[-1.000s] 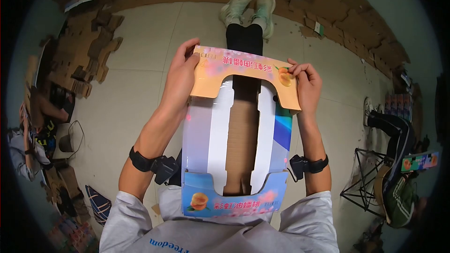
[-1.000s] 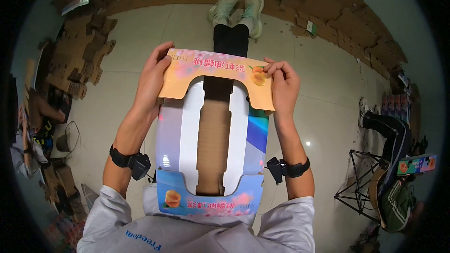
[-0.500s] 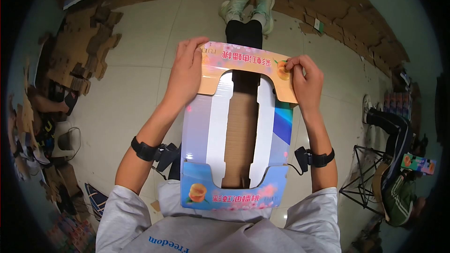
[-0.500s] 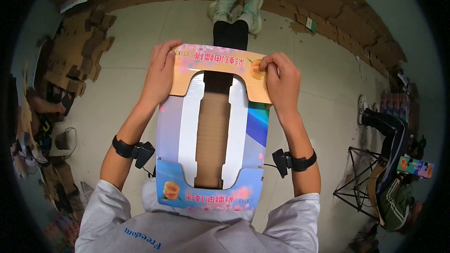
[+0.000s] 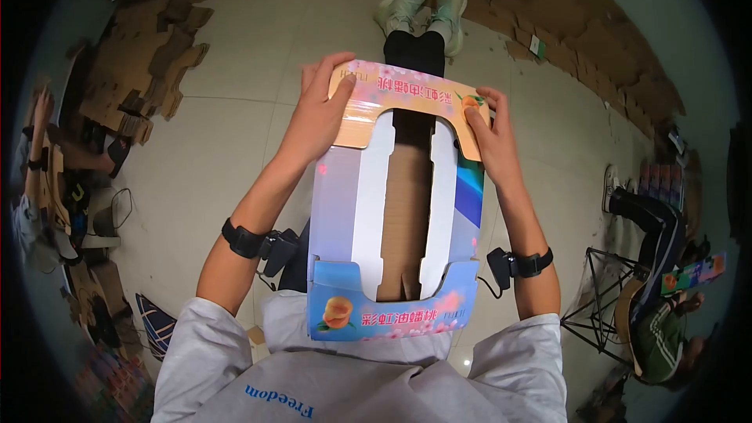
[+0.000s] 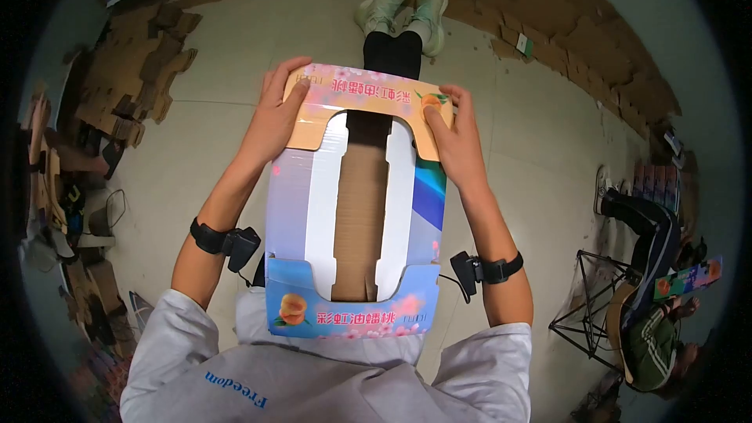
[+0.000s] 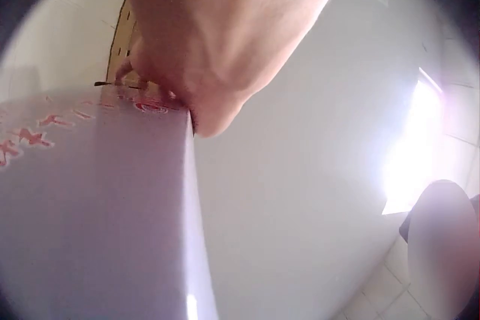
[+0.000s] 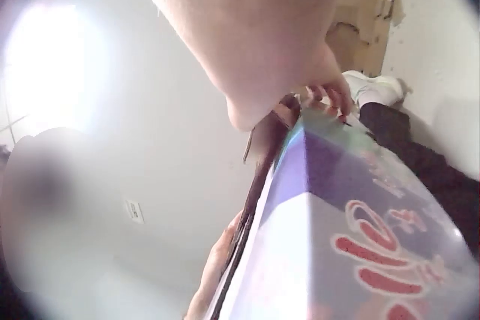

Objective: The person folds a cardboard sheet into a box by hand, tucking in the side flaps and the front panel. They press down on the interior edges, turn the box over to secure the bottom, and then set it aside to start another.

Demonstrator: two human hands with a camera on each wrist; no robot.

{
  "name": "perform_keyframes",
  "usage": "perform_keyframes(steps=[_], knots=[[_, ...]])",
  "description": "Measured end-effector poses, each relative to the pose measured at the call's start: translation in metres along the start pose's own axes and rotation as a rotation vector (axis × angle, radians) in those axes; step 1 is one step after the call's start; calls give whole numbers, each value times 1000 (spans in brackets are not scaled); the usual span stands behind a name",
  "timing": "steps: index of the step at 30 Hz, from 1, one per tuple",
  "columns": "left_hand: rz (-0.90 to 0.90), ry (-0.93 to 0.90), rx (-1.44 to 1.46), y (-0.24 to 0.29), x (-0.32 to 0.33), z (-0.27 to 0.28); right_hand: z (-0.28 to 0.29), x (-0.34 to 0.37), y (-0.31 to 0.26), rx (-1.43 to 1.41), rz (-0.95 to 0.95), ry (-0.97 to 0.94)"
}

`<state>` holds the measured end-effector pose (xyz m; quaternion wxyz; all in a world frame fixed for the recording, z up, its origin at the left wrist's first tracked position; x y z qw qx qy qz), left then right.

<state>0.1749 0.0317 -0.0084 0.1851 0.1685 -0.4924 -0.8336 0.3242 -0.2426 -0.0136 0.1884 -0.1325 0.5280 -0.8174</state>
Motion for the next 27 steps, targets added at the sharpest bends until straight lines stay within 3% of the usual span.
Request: perform_keyframes(steps=[5, 8, 14, 20, 23, 27], knots=[[55, 8, 60, 2, 1, -3, 5, 7, -15, 163, 98, 51], [55, 28, 24, 6, 0, -2, 1, -3, -11, -38, -75, 46], [43, 34, -21, 5, 0, 2, 2, -9, 0, -154, -36, 96], [61, 15, -4, -1, 8, 0, 3, 0, -29, -37, -72, 56], [-1, 28, -66, -9, 3, 0, 2, -3, -60, 325, 106, 2], [23, 27, -79, -13, 6, -1, -12, -5, -90, 321, 125, -41]])
Point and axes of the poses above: each hand's wrist, its own x-axis away from the middle knuckle, its own z-axis out of the back of the hand, y = z × x, the point moved 5 cm from there along -x, towards the middle knuckle, and after that the axes turned 3 degrees about -x, right-handed, at the moved point
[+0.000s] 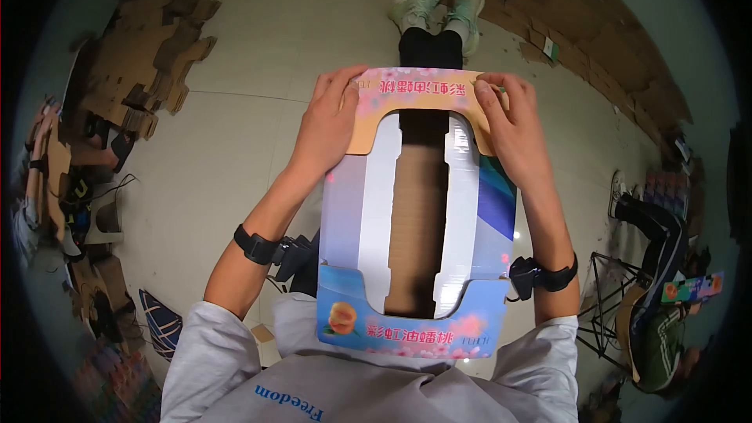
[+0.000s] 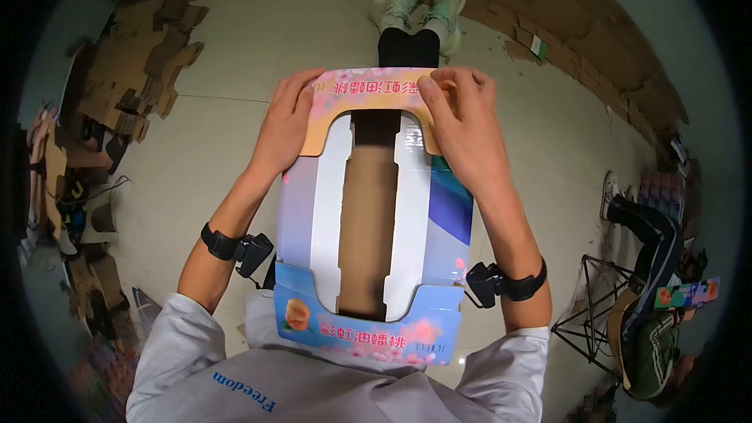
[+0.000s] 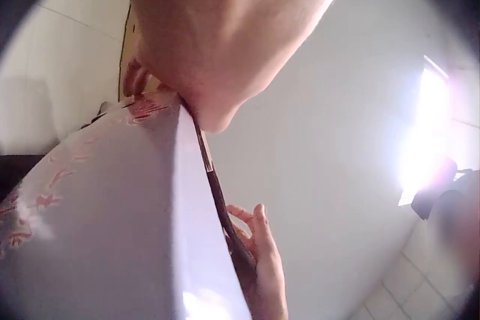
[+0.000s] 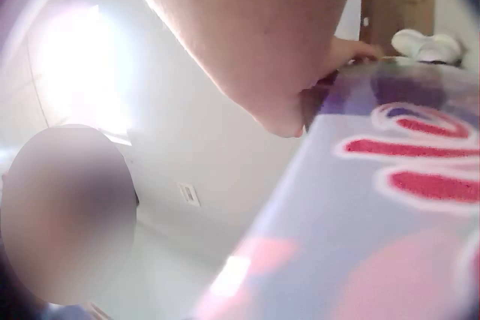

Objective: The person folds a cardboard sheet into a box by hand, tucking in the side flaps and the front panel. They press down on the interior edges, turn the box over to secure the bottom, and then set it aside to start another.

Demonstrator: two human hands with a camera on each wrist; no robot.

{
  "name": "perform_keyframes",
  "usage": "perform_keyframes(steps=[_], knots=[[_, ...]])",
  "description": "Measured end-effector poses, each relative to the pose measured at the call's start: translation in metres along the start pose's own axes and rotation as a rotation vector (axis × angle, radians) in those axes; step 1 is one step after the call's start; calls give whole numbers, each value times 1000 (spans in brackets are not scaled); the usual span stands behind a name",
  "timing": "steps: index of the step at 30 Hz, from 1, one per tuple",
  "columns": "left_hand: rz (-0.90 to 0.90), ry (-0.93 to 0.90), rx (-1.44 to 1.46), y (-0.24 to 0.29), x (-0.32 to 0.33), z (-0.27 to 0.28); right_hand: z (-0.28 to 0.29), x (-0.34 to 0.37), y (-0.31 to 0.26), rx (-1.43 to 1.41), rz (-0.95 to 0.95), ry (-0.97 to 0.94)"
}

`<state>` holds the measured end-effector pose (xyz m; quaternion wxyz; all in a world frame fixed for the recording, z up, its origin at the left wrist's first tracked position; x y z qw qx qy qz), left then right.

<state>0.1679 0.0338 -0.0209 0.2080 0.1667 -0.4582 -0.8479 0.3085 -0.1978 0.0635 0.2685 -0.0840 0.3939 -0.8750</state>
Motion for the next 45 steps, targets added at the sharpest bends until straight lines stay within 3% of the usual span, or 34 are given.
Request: perform_keyframes(steps=[5, 8, 12, 19, 22, 23, 25, 28, 31, 45], knots=[[9, 27, -34, -8, 6, 9, -12, -6, -5, 97, 176, -63], [18, 31, -71, -4, 3, 15, -10, -5, -7, 53, 127, -43], [40, 58, -121, 10, 4, 23, -19, -8, -1, 106, 202, 6], [-28, 7, -213, 20, 5, 18, -24, 1, 38, 79, 165, 8], [-117, -23, -366, 35, 10, 11, -22, 19, 40, 54, 105, -34], [-256, -14, -527, 49, 14, 15, -23, 29, 37, 52, 87, -41], [-552, 0, -841, 78, 29, 20, -31, 60, 23, 215, 240, -131], [-555, -419, -570, 91, 67, 6, -27, 103, 8, 303, 196, -291], [-554, -587, -645, 101, 93, 8, -23, 130, -1, 343, 123, -338], [-520, -509, -605, 100, 110, 22, -32, 144, -2, 264, 77, -143]])
Point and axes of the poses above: each hand's wrist, its own x-axis away from the middle knuckle, its own z-axis out of the back of the hand, y = z × x, the point moved 5 cm from there along -x, towards the middle knuckle, and after that the axes turned 3 degrees about -x, right-handed, at the moved point
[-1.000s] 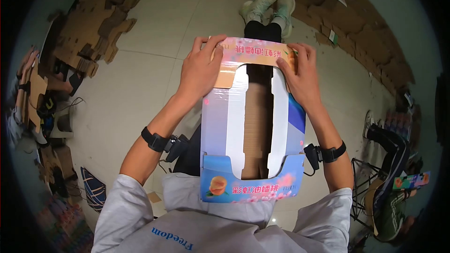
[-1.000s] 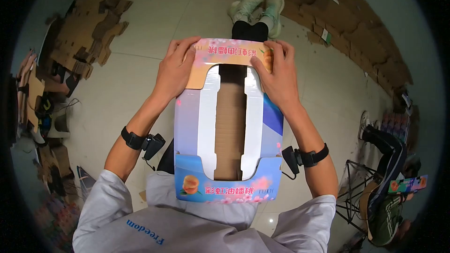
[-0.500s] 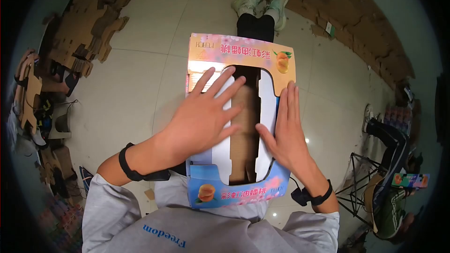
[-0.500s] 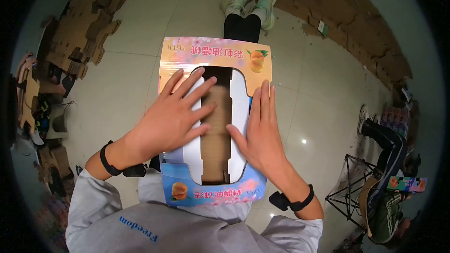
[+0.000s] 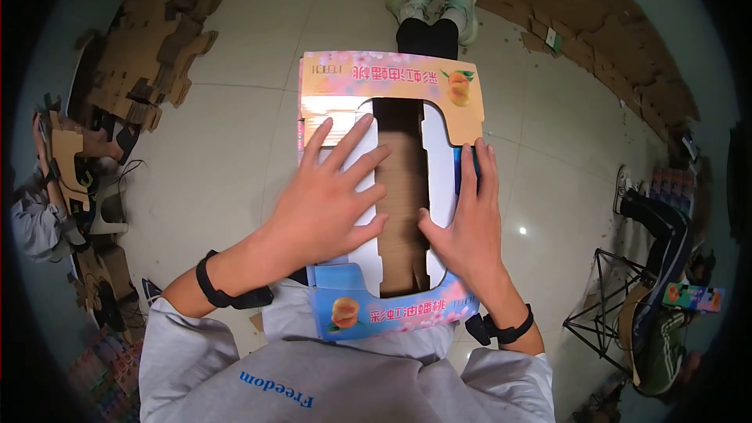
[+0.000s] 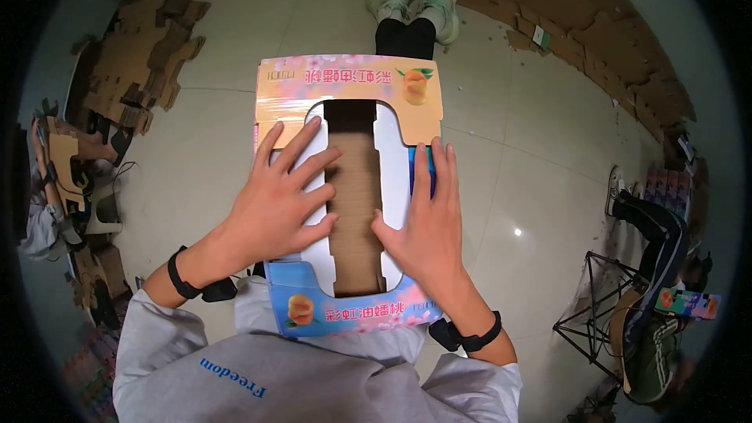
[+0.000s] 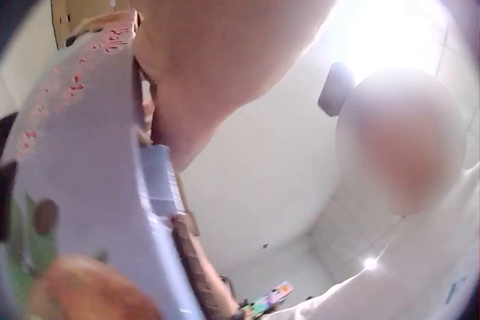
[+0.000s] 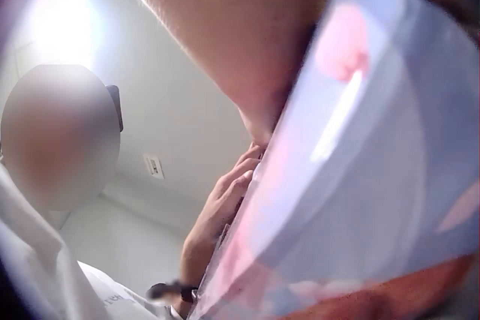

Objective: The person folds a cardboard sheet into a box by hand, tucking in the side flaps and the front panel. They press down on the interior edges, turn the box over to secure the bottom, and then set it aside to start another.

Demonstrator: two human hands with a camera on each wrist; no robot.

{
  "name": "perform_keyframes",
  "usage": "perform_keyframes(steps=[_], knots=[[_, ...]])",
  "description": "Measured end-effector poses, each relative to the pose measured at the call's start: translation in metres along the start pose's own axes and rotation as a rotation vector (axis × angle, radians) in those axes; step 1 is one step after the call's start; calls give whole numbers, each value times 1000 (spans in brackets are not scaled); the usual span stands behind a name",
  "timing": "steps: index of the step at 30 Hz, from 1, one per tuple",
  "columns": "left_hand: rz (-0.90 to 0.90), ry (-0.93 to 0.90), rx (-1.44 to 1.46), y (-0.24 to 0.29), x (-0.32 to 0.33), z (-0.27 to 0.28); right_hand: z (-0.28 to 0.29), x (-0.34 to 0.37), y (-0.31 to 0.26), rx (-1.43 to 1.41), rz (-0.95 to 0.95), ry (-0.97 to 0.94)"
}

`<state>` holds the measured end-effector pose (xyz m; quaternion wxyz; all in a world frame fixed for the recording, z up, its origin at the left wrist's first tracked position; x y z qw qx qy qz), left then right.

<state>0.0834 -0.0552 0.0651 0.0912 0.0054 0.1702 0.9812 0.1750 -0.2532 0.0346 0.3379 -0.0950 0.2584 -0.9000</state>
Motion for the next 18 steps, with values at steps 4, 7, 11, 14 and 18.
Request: perform_keyframes(steps=[4, 7, 11, 14, 18], knots=[[68, -8, 82, 31, 17, 12, -6, -2, 3, 0, -14, 35], [162, -100, -12, 62, 27, 21, -5, -3, 0, 9, -14, 41], [307, 92, -93, 30, 20, -8, -6, -11, -11, 65, 33, 57], [277, 170, -55, 22, 19, -12, -6, -14, -8, 58, 86, 64], [272, 191, -26, 13, 16, -8, 5, -26, 1, -39, 73, 32]])
Point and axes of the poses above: each hand's wrist, its own x-axis away from the middle knuckle, its own z-axis out of the back of the hand, y = z × x, the point moved 5 cm from there along -x, towards the middle knuckle, and after that the axes turned 3 degrees about -x, right-handed, at the moved point
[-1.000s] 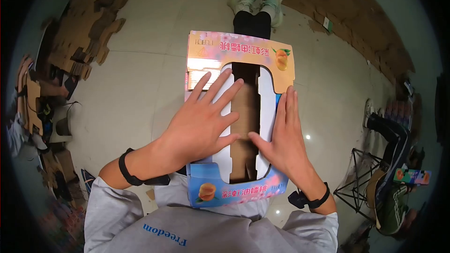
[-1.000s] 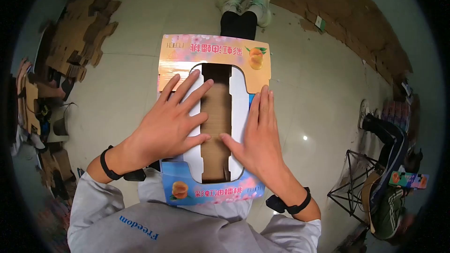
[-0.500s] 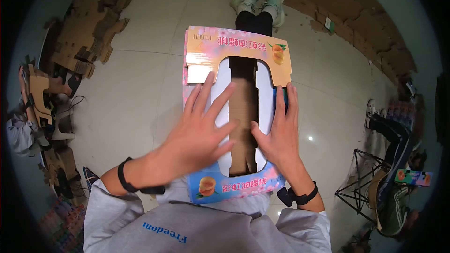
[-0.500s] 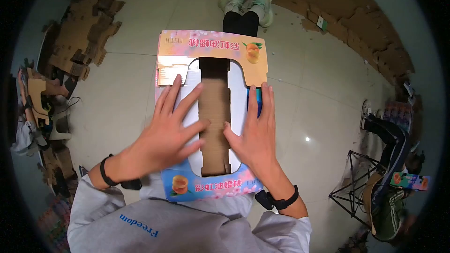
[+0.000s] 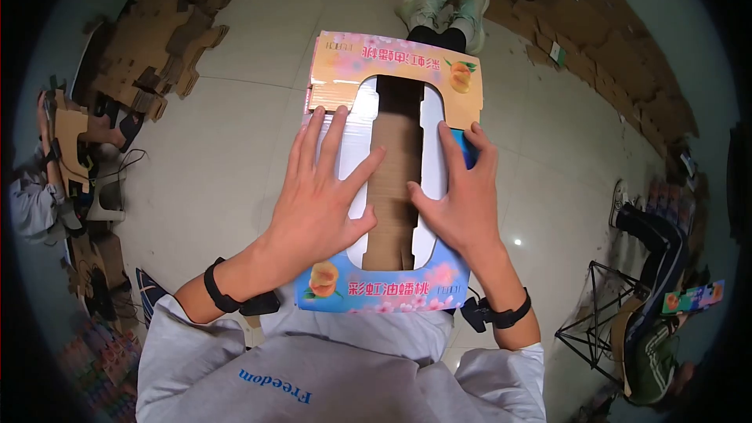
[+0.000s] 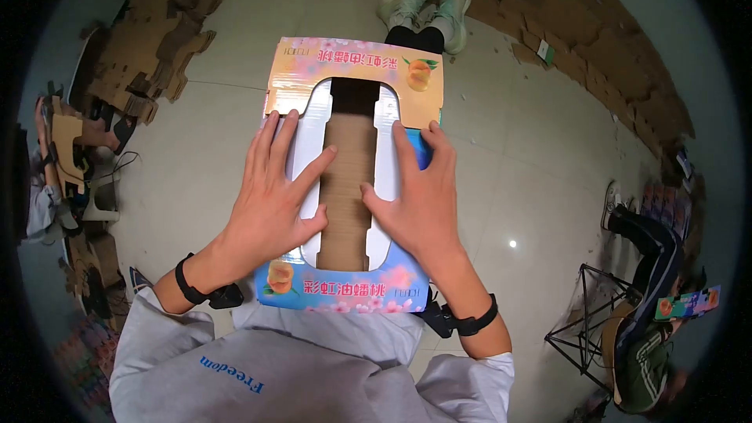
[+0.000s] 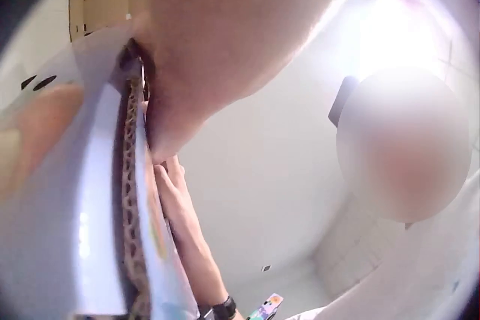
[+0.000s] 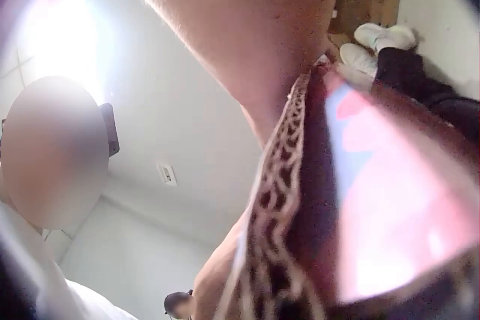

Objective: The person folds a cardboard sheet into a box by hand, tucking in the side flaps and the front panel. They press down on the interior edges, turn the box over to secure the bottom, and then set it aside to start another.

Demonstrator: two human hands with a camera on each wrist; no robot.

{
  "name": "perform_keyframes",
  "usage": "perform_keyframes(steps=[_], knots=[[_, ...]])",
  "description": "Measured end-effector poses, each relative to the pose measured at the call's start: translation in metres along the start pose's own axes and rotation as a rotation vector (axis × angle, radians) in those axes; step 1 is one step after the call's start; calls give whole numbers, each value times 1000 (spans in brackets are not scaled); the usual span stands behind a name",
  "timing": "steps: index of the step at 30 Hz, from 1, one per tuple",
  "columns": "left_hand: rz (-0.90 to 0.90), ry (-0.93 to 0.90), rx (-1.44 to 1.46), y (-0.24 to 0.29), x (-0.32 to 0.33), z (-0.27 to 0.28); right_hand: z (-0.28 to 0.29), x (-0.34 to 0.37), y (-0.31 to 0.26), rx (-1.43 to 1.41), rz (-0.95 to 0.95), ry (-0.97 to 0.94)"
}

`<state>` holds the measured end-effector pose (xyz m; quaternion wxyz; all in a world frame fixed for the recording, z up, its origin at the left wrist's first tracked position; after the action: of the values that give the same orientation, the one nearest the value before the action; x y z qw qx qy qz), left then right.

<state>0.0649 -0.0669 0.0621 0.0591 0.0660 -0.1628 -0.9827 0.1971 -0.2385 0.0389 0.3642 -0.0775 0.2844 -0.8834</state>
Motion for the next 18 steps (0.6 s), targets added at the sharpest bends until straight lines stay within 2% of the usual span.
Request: perform_keyframes(steps=[7, 10, 18], knots=[[4, -89, 32, 3, 8, 15, 8, 12, -21, -130, -24, 130], [3, -151, 32, 9, 13, 18, 12, 20, -28, 5, 48, 20], [-21, -41, 94, -18, -1, 3, 0, 18, -22, 44, -7, 82]])
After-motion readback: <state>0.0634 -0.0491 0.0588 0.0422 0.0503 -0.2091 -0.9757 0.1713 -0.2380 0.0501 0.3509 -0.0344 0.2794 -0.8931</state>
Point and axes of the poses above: each hand's wrist, its own x-axis away from the middle knuckle, its own z-axis out of the back of the hand, y = z × x, the point moved 5 cm from there along -x, towards the middle knuckle, and after that the axes turned 3 degrees about -x, right-handed, at the moved point
